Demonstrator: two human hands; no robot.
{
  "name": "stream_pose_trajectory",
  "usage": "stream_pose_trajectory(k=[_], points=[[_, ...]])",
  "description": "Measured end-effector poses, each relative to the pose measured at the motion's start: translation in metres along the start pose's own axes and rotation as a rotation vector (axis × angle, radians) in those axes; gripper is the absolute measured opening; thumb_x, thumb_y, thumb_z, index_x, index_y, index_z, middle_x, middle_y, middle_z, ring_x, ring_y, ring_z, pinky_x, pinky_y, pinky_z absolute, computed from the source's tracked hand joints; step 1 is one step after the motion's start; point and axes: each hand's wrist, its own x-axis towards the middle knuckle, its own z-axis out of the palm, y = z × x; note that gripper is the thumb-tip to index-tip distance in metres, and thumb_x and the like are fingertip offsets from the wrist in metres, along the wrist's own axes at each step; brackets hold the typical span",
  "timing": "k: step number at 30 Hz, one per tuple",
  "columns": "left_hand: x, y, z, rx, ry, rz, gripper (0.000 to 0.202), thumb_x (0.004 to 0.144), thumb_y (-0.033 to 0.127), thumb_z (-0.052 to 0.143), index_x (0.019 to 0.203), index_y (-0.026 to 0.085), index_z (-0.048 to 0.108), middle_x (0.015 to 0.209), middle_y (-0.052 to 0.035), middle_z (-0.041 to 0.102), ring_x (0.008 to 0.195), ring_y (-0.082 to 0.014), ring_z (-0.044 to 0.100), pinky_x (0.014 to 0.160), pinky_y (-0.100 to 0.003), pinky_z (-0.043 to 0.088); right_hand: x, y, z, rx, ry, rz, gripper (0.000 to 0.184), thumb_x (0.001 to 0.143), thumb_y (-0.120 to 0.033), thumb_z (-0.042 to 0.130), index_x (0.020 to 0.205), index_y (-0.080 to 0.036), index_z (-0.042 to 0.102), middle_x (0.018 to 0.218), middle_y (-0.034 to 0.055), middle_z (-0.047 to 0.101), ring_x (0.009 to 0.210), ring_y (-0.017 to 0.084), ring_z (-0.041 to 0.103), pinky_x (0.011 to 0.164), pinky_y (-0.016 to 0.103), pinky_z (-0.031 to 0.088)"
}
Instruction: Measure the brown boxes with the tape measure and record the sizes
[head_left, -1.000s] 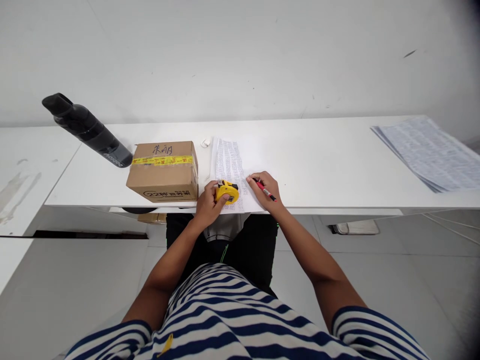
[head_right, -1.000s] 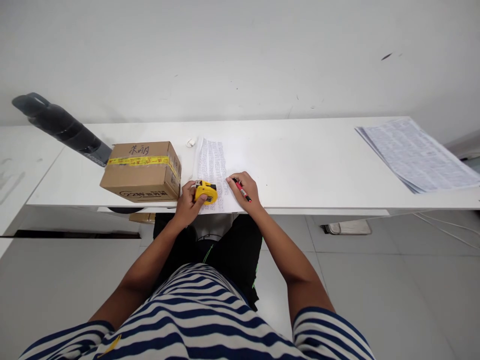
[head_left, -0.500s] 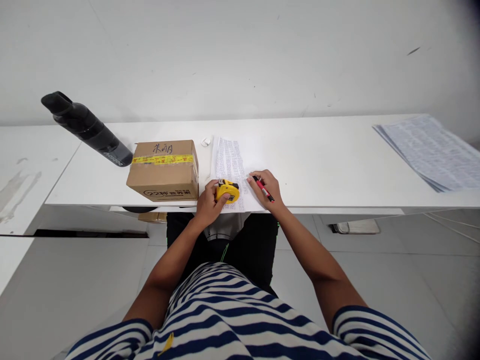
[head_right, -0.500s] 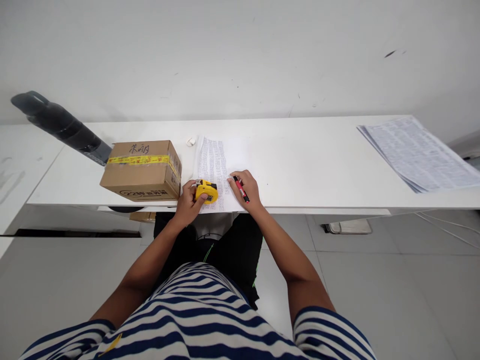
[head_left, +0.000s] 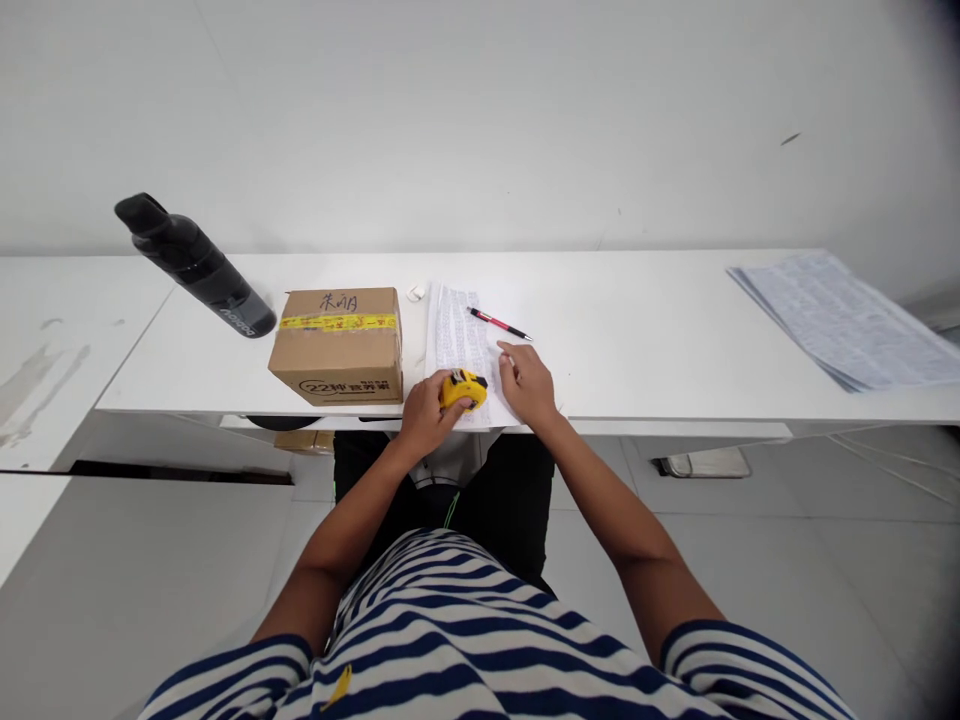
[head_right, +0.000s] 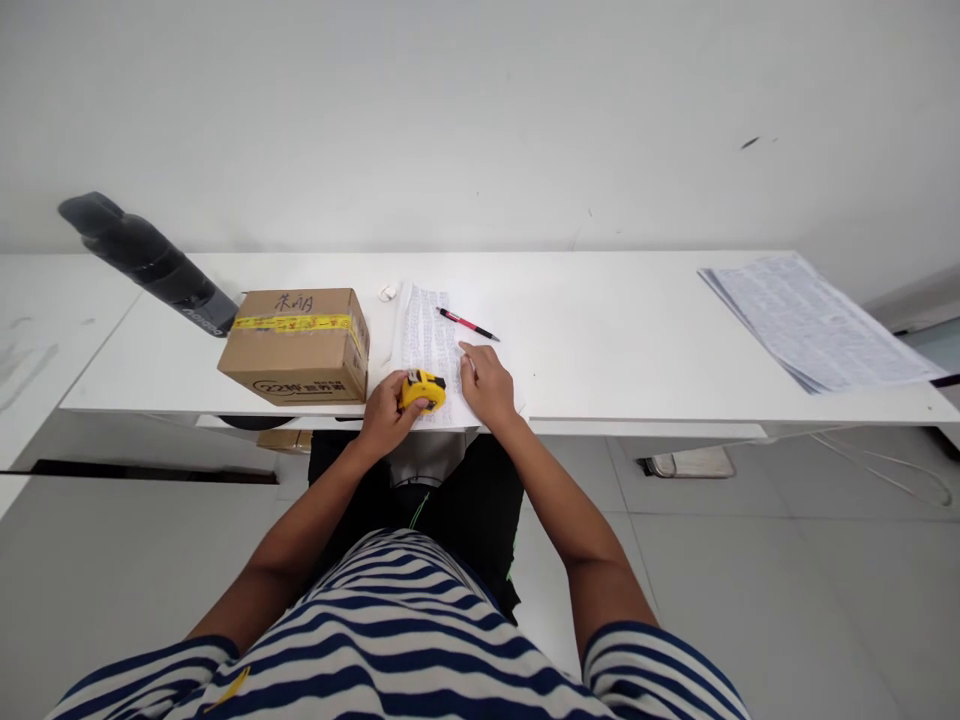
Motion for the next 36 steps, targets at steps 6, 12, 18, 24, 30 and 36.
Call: stream_pose_trajectory(k=[6, 12, 18, 24, 30, 36], points=[[-0.025, 0.029, 0.002, -0.39, 0.269, 0.161, 0.053, 0.1, 0.058, 0.034, 0.14, 0.026, 0.023, 0.122, -0.0145, 0.058, 0.104, -0.0221, 0.066, 0.086, -0.041, 0.057, -0.057, -0.046, -0.009, 0.587, -0.112, -0.03, 0.082, 0.091, -0.081, 0.019, 0.147, -0.025, 0.041, 0.124, 0.0152, 0.066, 0.103, 0.029, 0.068, 0.08, 0.044, 0.057], [-0.037, 0.067, -0.038, -0.348, 0.301, 0.28, 0.046, 0.102, 0.051, 0.032, 0.144, 0.033, 0.03, 0.139, -0.0155, 0.046, 0.139, -0.0265, 0.044, 0.113, -0.055, 0.041, -0.093, -0.098, 0.031, 0.658, -0.007, 0.03, 0.07, 0.09, -0.069, 0.052, 0.146, -0.03, 0.034, 0.128, 0.0143, 0.062, 0.108, 0.028, 0.068, 0.09, 0.045, 0.059], [-0.046, 0.057, -0.11, -0.43, 0.294, -0.094, 0.033, 0.094, 0.055, 0.054, 0.113, 0.029, 0.057, 0.118, -0.0107, 0.065, 0.109, -0.0246, 0.065, 0.095, -0.045, 0.055, -0.059, -0.116, 0.043, 0.421, 0.021, -0.301, 0.058, 0.087, -0.039, 0.07, 0.14, -0.036, 0.047, 0.121, 0.0114, 0.066, 0.105, 0.03, 0.069, 0.086, 0.05, 0.061], [-0.045, 0.051, -0.196, -0.44, 0.098, -0.378, 0.037, 0.074, 0.052, 0.075, 0.072, 0.022, 0.054, 0.077, -0.0007, 0.065, 0.069, -0.0158, 0.059, 0.067, -0.032, 0.05, -0.023, -0.149, 0.015, 0.056, -0.053, -0.844, 0.062, 0.088, -0.022, 0.064, 0.144, -0.041, 0.047, 0.119, 0.0091, 0.072, 0.099, 0.03, 0.072, 0.076, 0.046, 0.061], [-0.009, 0.022, -0.27, -0.338, 0.216, -0.394, 0.034, 0.08, 0.051, 0.067, 0.071, 0.021, 0.055, 0.07, 0.0003, 0.06, 0.07, -0.0158, 0.056, 0.069, -0.03, 0.046, 0.016, -0.124, 0.0, 0.134, 0.083, -0.502, 0.07, 0.082, -0.039, 0.076, 0.145, -0.032, 0.046, 0.116, 0.0117, 0.071, 0.1, 0.03, 0.069, 0.079, 0.048, 0.06], [0.049, -0.039, -0.273, -0.362, -0.003, -0.565, 0.042, 0.074, 0.058, 0.065, 0.066, 0.018, 0.054, 0.064, 0.0025, 0.053, 0.061, -0.0125, 0.05, 0.065, -0.028, 0.044, 0.058, -0.105, -0.002, 0.213, -0.022, -0.303, 0.053, 0.083, -0.049, 0.074, 0.13, -0.029, 0.063, 0.126, 0.0105, 0.067, 0.115, 0.029, 0.061, 0.101, 0.051, 0.05]])
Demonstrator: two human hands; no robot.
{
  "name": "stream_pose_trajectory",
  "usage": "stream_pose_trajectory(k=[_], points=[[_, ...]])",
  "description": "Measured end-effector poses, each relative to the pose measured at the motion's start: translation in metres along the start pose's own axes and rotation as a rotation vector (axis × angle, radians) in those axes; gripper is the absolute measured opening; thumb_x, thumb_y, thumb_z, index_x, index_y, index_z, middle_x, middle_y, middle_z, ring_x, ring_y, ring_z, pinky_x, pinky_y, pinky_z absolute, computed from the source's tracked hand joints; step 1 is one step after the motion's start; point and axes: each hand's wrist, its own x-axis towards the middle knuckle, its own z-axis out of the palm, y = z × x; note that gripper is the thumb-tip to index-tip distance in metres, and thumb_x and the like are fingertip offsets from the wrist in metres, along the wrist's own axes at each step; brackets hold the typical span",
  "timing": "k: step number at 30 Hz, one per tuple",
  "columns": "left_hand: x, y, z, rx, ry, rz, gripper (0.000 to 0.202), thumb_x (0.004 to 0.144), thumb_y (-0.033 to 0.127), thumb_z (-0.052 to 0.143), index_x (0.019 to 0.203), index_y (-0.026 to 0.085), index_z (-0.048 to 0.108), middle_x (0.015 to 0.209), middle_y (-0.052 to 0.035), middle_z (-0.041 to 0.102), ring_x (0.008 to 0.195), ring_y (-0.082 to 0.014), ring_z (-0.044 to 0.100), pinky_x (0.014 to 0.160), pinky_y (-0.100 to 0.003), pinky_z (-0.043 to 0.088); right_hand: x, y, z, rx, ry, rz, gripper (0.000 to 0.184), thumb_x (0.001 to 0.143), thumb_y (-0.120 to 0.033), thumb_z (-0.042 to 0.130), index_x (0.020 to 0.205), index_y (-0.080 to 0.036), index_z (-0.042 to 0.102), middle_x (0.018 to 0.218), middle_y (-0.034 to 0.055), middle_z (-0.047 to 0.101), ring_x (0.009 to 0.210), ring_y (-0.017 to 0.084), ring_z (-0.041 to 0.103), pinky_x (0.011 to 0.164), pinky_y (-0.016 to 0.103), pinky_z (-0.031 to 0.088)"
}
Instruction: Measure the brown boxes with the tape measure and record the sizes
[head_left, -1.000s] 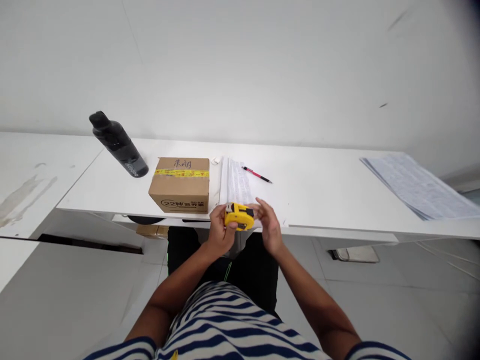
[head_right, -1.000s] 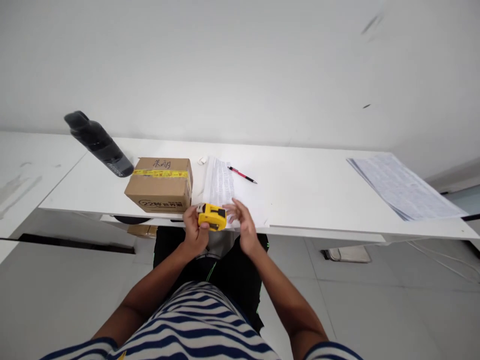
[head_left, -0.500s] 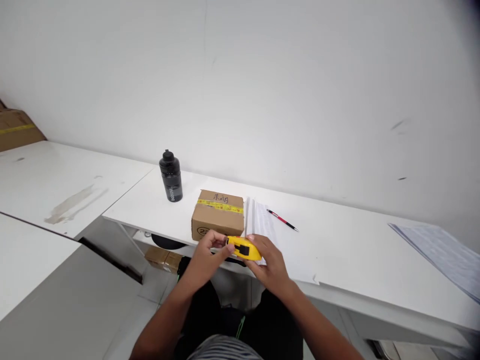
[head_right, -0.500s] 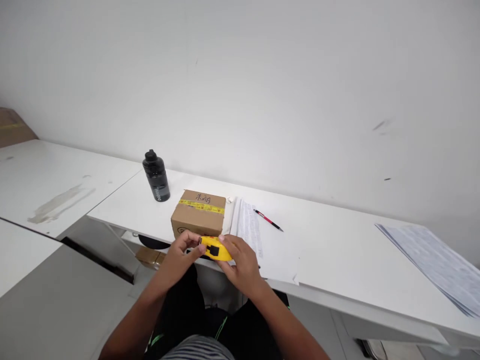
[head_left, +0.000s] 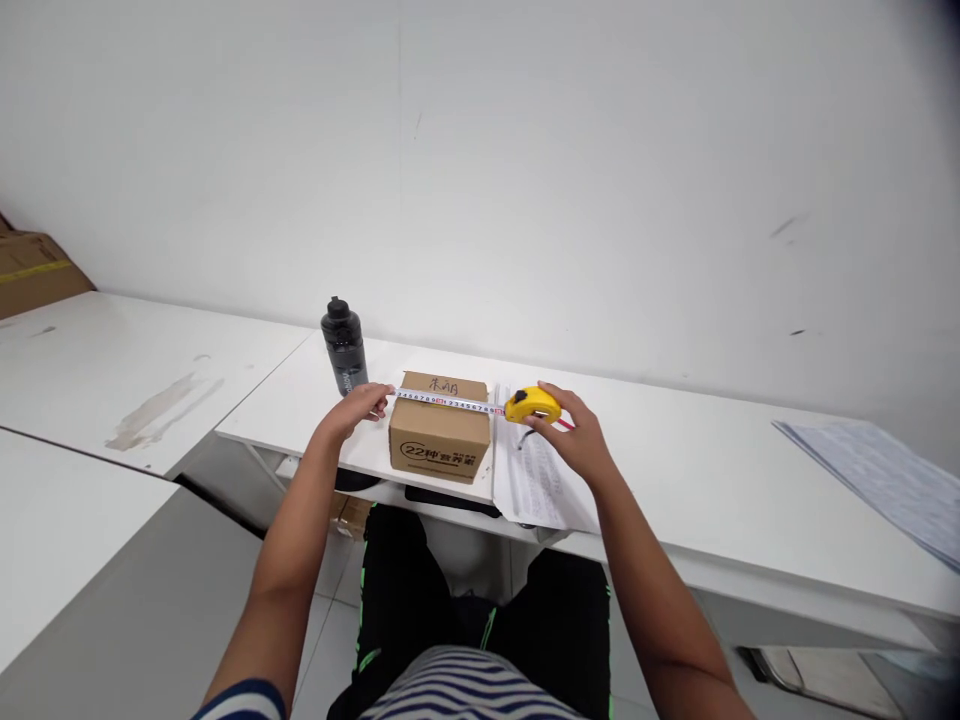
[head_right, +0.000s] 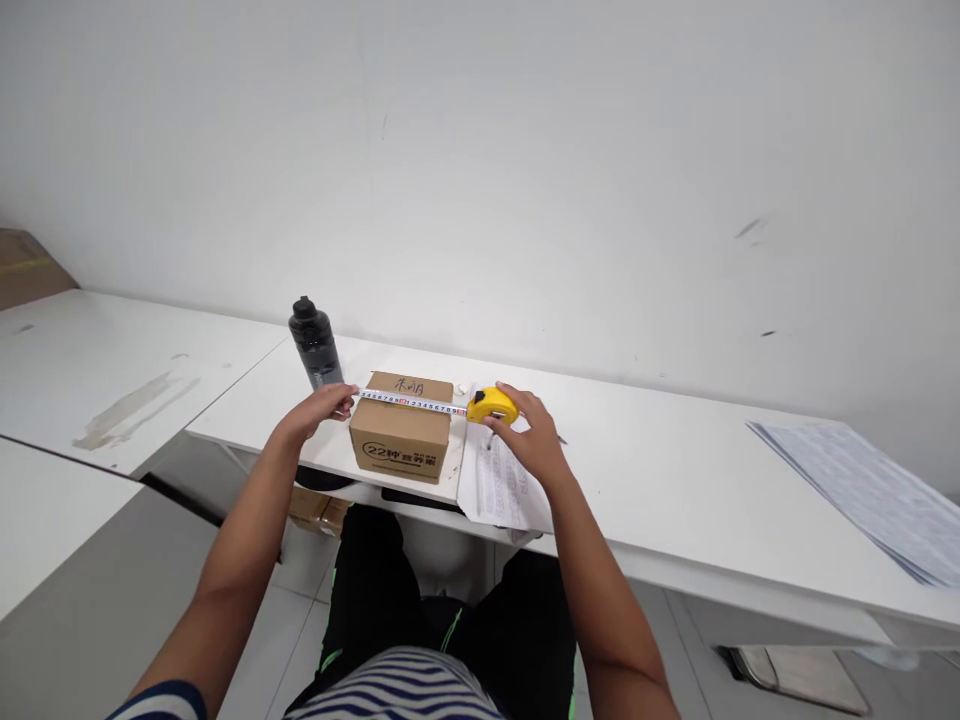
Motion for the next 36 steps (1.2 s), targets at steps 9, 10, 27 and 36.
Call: stream_pose_trajectory(k=[9, 10, 27, 36], points=[[0.005, -0.007, 0.016, 0.16, -0.098, 0.048, 0.045, 0.083, 0.063, 0.057, 0.084, 0.018, 0.06, 0.076, 0.0003, 0.057, 0.068, -0.0149, 0.052, 0.061, -0.026, 0.039, 0.007, -0.009, 0.022, 0.038, -0.113, -0.033, 0.055, 0.091, -0.048, 0.065, 0.141, -0.027, 0.054, 0.125, 0.0121, 0.063, 0.11, 0.026, 0.062, 0.093, 0.046, 0.054], [0.004, -0.006, 0.015, 0.195, -0.099, 0.073, 0.044, 0.084, 0.062, 0.057, 0.077, 0.018, 0.058, 0.071, 0.0011, 0.054, 0.065, -0.0142, 0.05, 0.06, -0.026, 0.037, 0.007, -0.007, 0.023, 0.041, -0.106, -0.04, 0.056, 0.091, -0.047, 0.065, 0.142, -0.026, 0.053, 0.126, 0.0128, 0.062, 0.111, 0.027, 0.061, 0.092, 0.046, 0.054], [0.085, 0.091, 0.059, 0.826, -0.188, 0.354, 0.031, 0.09, 0.045, 0.049, 0.076, 0.02, 0.061, 0.091, -0.0085, 0.066, 0.085, -0.0238, 0.058, 0.083, -0.035, 0.042, -0.076, -0.147, 0.07, -0.251, 0.216, -0.31, 0.04, 0.087, -0.018, 0.063, 0.126, -0.025, 0.058, 0.129, 0.0163, 0.057, 0.095, 0.023, 0.069, 0.063, 0.03, 0.06], [0.07, 0.069, 0.08, 0.839, -0.292, 0.348, 0.043, 0.09, 0.055, 0.044, 0.067, 0.021, 0.056, 0.074, -0.0048, 0.063, 0.07, -0.0204, 0.051, 0.066, -0.032, 0.035, -0.044, -0.133, 0.107, -0.291, 0.168, -0.21, 0.029, 0.091, -0.033, 0.06, 0.116, -0.021, 0.066, 0.126, 0.0146, 0.067, 0.097, 0.024, 0.072, 0.064, 0.028, 0.059]])
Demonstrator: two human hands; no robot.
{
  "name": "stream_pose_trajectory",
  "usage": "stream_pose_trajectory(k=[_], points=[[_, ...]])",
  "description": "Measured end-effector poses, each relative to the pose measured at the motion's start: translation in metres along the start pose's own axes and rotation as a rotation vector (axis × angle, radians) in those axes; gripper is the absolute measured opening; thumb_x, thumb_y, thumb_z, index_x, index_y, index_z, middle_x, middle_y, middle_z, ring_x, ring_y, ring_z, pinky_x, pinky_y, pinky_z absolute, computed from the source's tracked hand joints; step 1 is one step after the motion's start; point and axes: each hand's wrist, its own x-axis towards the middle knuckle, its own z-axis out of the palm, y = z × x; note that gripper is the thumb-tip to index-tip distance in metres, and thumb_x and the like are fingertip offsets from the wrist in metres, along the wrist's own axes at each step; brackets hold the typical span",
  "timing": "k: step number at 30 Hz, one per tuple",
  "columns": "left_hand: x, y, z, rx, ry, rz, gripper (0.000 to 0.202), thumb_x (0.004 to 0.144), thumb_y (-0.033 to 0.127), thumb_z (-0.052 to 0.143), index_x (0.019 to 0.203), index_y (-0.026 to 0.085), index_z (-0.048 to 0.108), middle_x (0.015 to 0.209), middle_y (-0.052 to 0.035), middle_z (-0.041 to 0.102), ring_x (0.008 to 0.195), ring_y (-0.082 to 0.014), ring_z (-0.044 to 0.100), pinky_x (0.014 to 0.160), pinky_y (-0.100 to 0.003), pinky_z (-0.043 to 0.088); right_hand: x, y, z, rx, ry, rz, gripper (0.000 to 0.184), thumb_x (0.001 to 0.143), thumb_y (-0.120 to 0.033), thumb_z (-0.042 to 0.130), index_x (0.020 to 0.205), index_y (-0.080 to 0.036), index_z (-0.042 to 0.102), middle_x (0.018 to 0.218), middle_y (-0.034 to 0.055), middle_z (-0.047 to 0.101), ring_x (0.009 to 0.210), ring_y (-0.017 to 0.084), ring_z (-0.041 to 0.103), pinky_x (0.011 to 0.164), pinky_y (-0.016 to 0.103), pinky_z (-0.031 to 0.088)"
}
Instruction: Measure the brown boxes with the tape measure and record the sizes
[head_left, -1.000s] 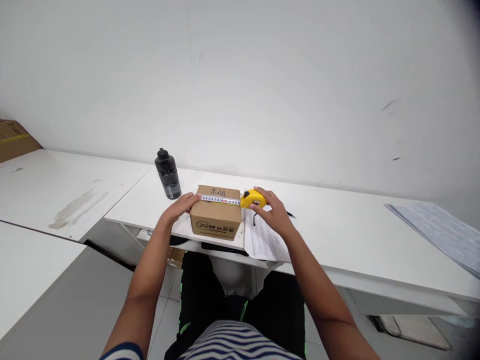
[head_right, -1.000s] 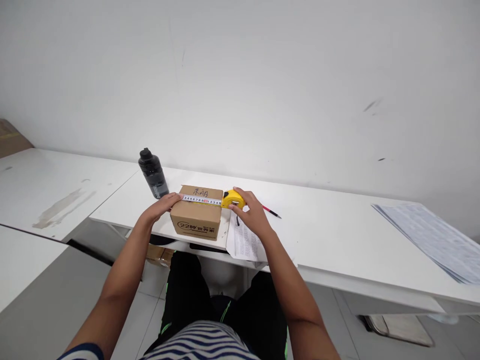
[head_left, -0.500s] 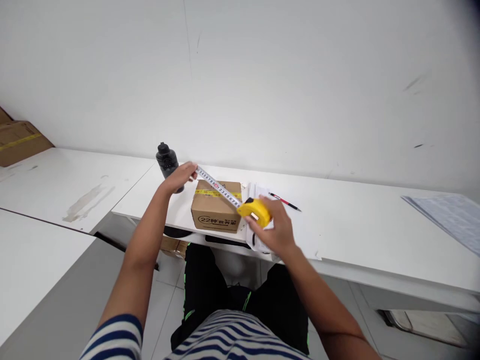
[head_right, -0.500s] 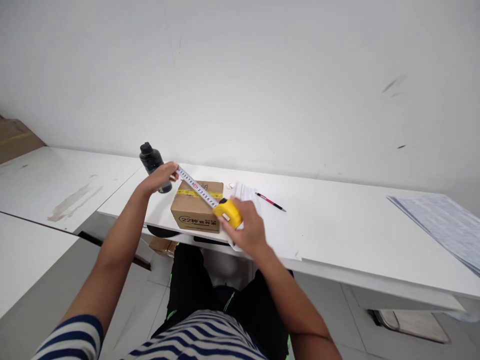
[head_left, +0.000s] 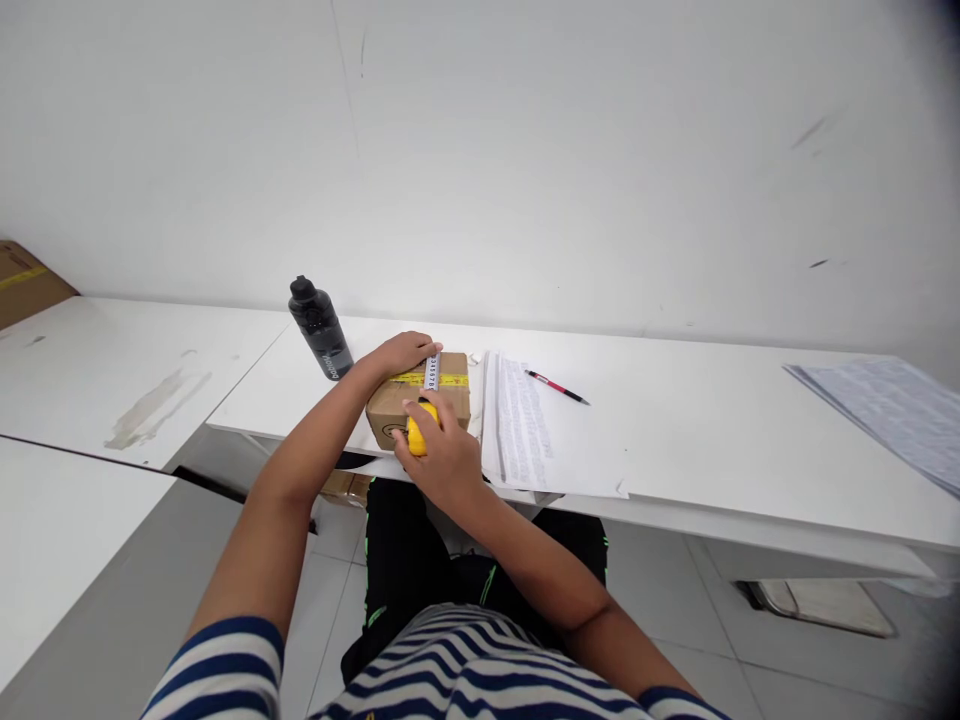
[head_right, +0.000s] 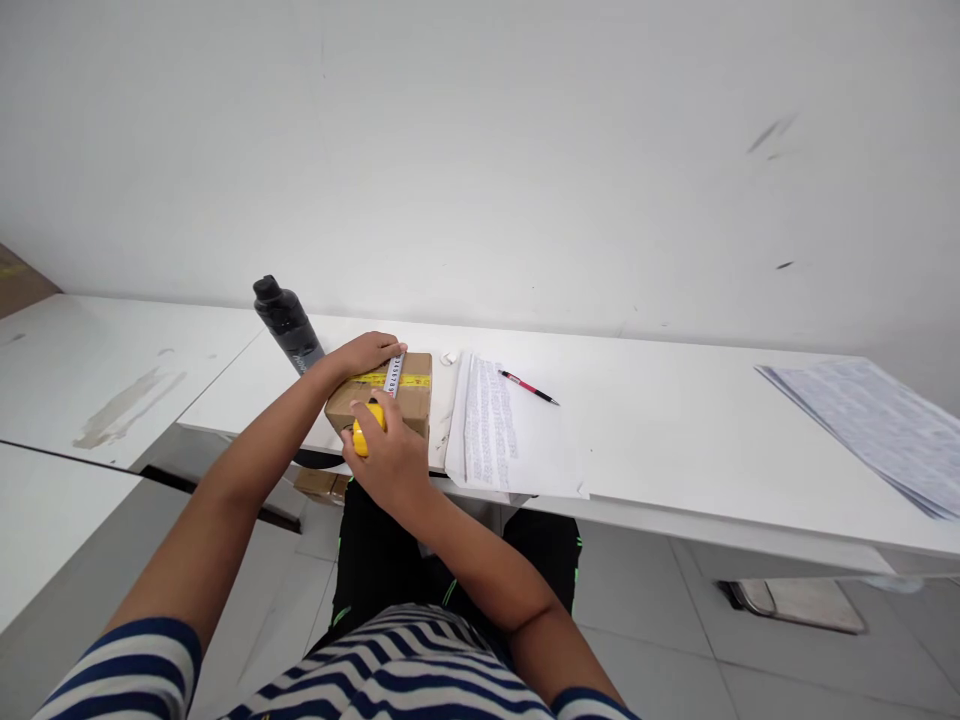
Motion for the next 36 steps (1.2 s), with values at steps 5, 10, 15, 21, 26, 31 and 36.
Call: stream_pose_trajectory(k=[5, 10, 15, 21, 26, 31, 36], points=[[-0.001, -0.002, 0.004, 0.005, 0.151, 0.014, 0.045, 0.092, 0.052, 0.044, 0.065, 0.02, 0.058, 0.07, -0.0043, 0.063, 0.067, -0.0188, 0.051, 0.065, -0.031, 0.035, -0.007, 0.003, -0.002, -0.009, -0.012, -0.054, 0.028, 0.095, -0.032, 0.057, 0.12, -0.02, 0.063, 0.129, 0.0165, 0.064, 0.097, 0.023, 0.071, 0.069, 0.03, 0.059], [-0.025, 0.019, -0.006, -0.183, 0.418, 0.068, 0.038, 0.094, 0.05, 0.048, 0.081, 0.019, 0.067, 0.083, -0.0038, 0.068, 0.079, -0.0182, 0.059, 0.074, -0.031, 0.042, -0.017, 0.014, -0.02, -0.046, 0.052, -0.251, 0.039, 0.096, -0.029, 0.06, 0.133, -0.019, 0.052, 0.135, 0.0195, 0.059, 0.109, 0.025, 0.067, 0.079, 0.034, 0.058], [-0.079, 0.082, -0.004, -0.477, 0.365, 0.129, 0.038, 0.091, 0.056, 0.055, 0.082, 0.02, 0.062, 0.079, -0.0015, 0.064, 0.072, -0.0147, 0.057, 0.07, -0.029, 0.045, -0.025, 0.035, -0.052, -0.06, 0.347, -0.25, 0.072, 0.094, -0.029, 0.062, 0.156, -0.028, 0.024, 0.157, 0.019, 0.032, 0.118, 0.023, 0.06, 0.074, 0.032, 0.06], [-0.089, 0.108, 0.033, -0.307, 0.068, 0.226, 0.056, 0.089, 0.062, 0.055, 0.13, 0.024, 0.058, 0.125, -0.0115, 0.067, 0.115, -0.0296, 0.062, 0.106, -0.043, 0.041, -0.026, 0.078, -0.057, 0.025, 0.377, 0.075, 0.068, 0.099, -0.036, 0.051, 0.156, -0.032, 0.013, 0.134, 0.0194, 0.047, 0.126, 0.033, 0.054, 0.094, 0.058, 0.055], [-0.087, 0.029, 0.028, -0.046, 0.21, -0.023, 0.112, 0.048, 0.06, 0.089, 0.146, 0.022, 0.048, 0.162, -0.0181, 0.035, 0.153, -0.0487, 0.013, 0.123, -0.062, 0.001, -0.034, 0.09, -0.05, 0.281, 0.396, 0.39, 0.07, 0.097, -0.042, 0.053, 0.155, -0.027, 0.016, 0.144, 0.0212, 0.034, 0.132, 0.032, 0.049, 0.095, 0.05, 0.056], [-0.129, -0.036, 0.04, -0.411, 0.591, -0.057, 0.098, 0.07, 0.074, 0.068, 0.15, 0.023, 0.042, 0.156, -0.0143, 0.045, 0.15, -0.0339, 0.034, 0.123, -0.045, 0.027, -0.008, 0.095, -0.046, 0.481, 0.229, 0.463, 0.061, 0.095, -0.042, 0.054, 0.145, -0.025, 0.026, 0.131, 0.0151, 0.048, 0.111, 0.023, 0.061, 0.089, 0.042, 0.058], [-0.138, -0.037, 0.101, -0.706, 0.598, -0.081, 0.105, 0.07, 0.079, 0.065, 0.152, 0.019, 0.035, 0.154, -0.019, 0.045, 0.145, -0.0325, 0.042, 0.119, -0.041, 0.035, 0.068, 0.092, -0.018, 0.517, -0.193, 0.146, 0.047, 0.082, -0.034, 0.061, 0.125, -0.023, 0.047, 0.116, 0.0096, 0.059, 0.095, 0.023, 0.063, 0.083, 0.041, 0.056]])
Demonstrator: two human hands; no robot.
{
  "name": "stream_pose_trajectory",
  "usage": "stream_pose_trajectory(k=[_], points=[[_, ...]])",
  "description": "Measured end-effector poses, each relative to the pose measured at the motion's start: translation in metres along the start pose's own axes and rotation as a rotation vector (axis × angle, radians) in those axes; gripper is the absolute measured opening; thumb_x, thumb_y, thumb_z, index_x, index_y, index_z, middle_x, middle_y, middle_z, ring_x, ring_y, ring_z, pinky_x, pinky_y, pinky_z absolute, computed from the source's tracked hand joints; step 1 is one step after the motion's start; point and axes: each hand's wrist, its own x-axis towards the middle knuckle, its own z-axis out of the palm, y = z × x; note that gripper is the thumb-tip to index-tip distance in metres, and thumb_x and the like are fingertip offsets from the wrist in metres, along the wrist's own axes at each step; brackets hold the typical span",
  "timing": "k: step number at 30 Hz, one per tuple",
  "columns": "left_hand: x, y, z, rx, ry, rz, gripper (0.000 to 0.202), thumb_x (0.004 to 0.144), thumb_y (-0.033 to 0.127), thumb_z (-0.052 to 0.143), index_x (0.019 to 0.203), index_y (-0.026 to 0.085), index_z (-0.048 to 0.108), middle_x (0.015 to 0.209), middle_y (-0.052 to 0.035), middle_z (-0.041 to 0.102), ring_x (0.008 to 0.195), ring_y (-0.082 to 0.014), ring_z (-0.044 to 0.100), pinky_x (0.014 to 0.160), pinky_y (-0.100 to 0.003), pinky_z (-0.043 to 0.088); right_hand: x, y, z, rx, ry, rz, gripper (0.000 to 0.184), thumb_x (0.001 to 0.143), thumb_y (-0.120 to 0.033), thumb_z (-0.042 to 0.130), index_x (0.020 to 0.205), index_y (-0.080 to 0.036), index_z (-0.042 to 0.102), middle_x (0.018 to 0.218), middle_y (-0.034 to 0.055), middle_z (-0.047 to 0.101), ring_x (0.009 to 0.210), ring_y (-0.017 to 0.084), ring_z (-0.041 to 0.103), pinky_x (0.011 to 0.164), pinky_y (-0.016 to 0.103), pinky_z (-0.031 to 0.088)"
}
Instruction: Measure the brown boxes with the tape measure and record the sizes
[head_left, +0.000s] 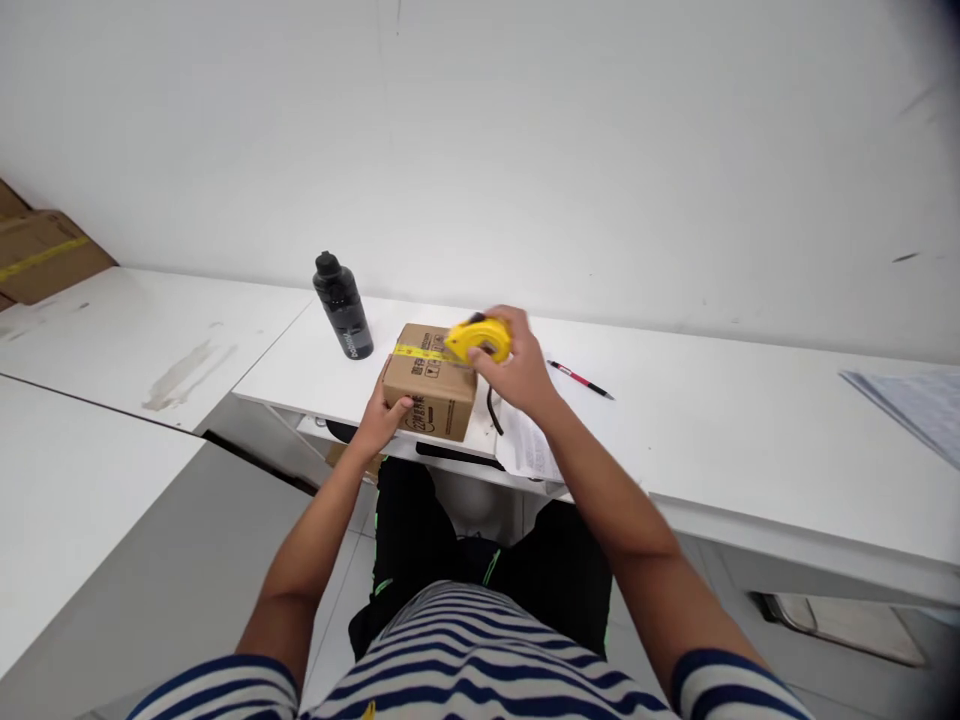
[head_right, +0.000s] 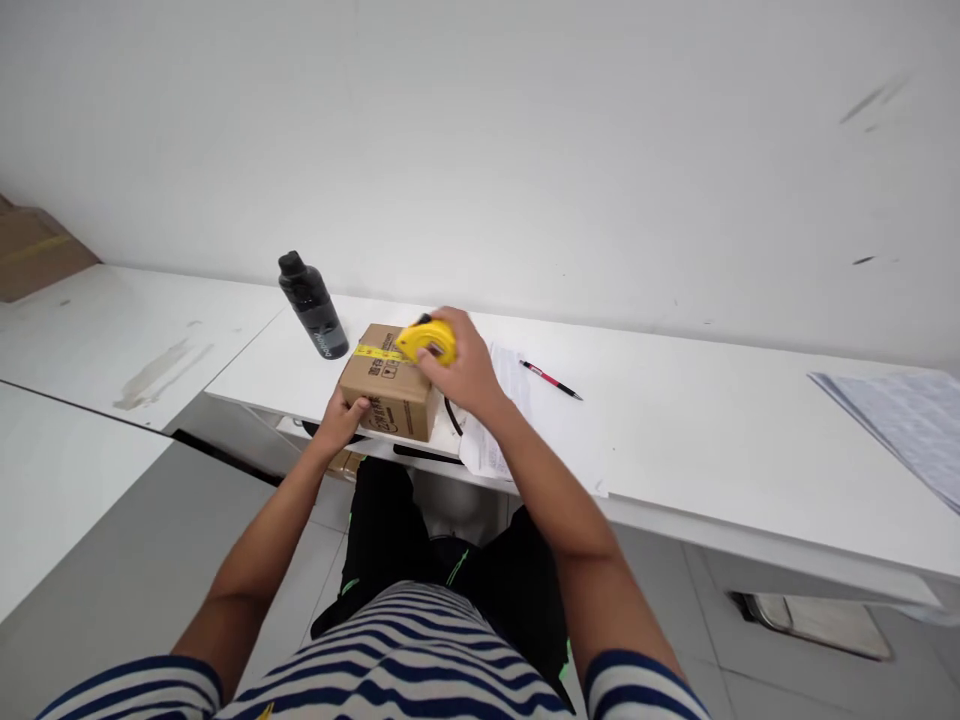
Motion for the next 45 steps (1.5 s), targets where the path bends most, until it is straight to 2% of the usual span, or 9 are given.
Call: stream_pose_trajectory(k=[4, 7, 11, 16, 21, 25, 28, 36, 45], points=[[0.014, 0.008, 0.007, -0.221, 0.05, -0.078, 0.091, 0.083, 0.08, 0.046, 0.155, 0.03, 0.022, 0.159, -0.0139, 0.039, 0.141, -0.0262, 0.047, 0.109, -0.038, 0.044, 0.05, -0.006, 0.027, -0.124, -0.383, -0.159, 0.046, 0.08, -0.033, 0.058, 0.124, -0.02, 0.052, 0.124, 0.0117, 0.06, 0.103, 0.026, 0.061, 0.09, 0.044, 0.051], [0.041, 0.026, -0.002, -0.263, 0.057, -0.2, 0.067, 0.091, 0.076, 0.033, 0.135, 0.028, 0.05, 0.143, -0.0114, 0.057, 0.132, -0.0244, 0.055, 0.098, -0.035, 0.049, 0.063, -0.008, 0.043, -0.127, -0.488, -0.213, 0.049, 0.082, -0.034, 0.055, 0.128, -0.018, 0.048, 0.127, 0.0129, 0.058, 0.102, 0.025, 0.061, 0.089, 0.043, 0.051], [0.063, 0.041, -0.01, -0.16, 0.056, -0.212, 0.047, 0.09, 0.065, 0.05, 0.095, 0.02, 0.061, 0.105, -0.0073, 0.069, 0.102, -0.0207, 0.064, 0.082, -0.029, 0.05, 0.067, -0.008, 0.051, -0.175, -0.546, -0.239, 0.054, 0.082, -0.033, 0.056, 0.132, -0.017, 0.042, 0.128, 0.0146, 0.056, 0.097, 0.025, 0.062, 0.084, 0.041, 0.052], [0.067, 0.059, -0.022, -0.024, -0.013, -0.225, 0.046, 0.091, 0.063, 0.051, 0.079, 0.019, 0.055, 0.077, -0.0018, 0.058, 0.068, -0.013, 0.055, 0.065, -0.028, 0.045, 0.065, -0.008, 0.051, -0.14, -0.521, -0.227, 0.065, 0.083, -0.034, 0.06, 0.139, -0.019, 0.03, 0.125, 0.014, 0.055, 0.088, 0.022, 0.063, 0.077, 0.039, 0.053], [0.071, 0.084, -0.057, -0.301, -0.157, -0.222, 0.038, 0.08, 0.047, 0.07, 0.07, 0.019, 0.046, 0.064, 0.005, 0.04, 0.053, -0.0069, 0.04, 0.059, -0.026, 0.041, 0.056, -0.011, 0.01, -0.165, -0.394, -0.342, 0.06, 0.082, -0.039, 0.062, 0.131, -0.021, 0.035, 0.124, 0.0139, 0.054, 0.096, 0.024, 0.063, 0.079, 0.041, 0.054], [0.062, 0.078, -0.07, -0.196, -0.063, -0.269, 0.039, 0.078, 0.045, 0.069, 0.066, 0.02, 0.043, 0.063, 0.0044, 0.04, 0.055, -0.0086, 0.041, 0.058, -0.027, 0.039, 0.04, 0.0, -0.052, -0.263, -0.386, -0.149, 0.056, 0.078, -0.035, 0.065, 0.126, -0.021, 0.039, 0.111, 0.0105, 0.061, 0.085, 0.023, 0.064, 0.069, 0.036, 0.052], [0.056, 0.059, -0.056, 0.002, -0.164, -0.369, 0.041, 0.077, 0.054, 0.069, 0.072, 0.02, 0.048, 0.07, 0.0013, 0.051, 0.062, -0.012, 0.049, 0.06, -0.027, 0.04, 0.033, 0.009, -0.076, -0.331, -0.515, 0.014, 0.044, 0.077, -0.03, 0.064, 0.117, -0.023, 0.047, 0.102, 0.0068, 0.066, 0.079, 0.022, 0.064, 0.064, 0.033, 0.05], [0.061, 0.037, -0.009, -0.149, 0.068, -0.421, 0.07, 0.074, 0.051, 0.073, 0.129, 0.026, 0.038, 0.137, -0.0135, 0.052, 0.119, -0.0246, 0.06, 0.089, -0.033, 0.052, 0.028, 0.022, -0.059, -0.294, -0.508, -0.013, 0.046, 0.079, -0.031, 0.059, 0.121, -0.021, 0.045, 0.1, 0.0073, 0.067, 0.073, 0.02, 0.059, 0.063, 0.033, 0.046], [0.06, 0.059, -0.027, 0.026, 0.13, -0.271, 0.032, 0.069, 0.044, 0.076, 0.083, 0.018, 0.064, 0.095, -0.0048, 0.069, 0.095, -0.0202, 0.064, 0.091, -0.035, 0.049, 0.023, 0.004, -0.06, -0.36, -0.365, -0.208, 0.044, 0.081, -0.029, 0.062, 0.123, -0.022, 0.053, 0.119, 0.0099, 0.067, 0.095, 0.025, 0.066, 0.076, 0.039, 0.053]])
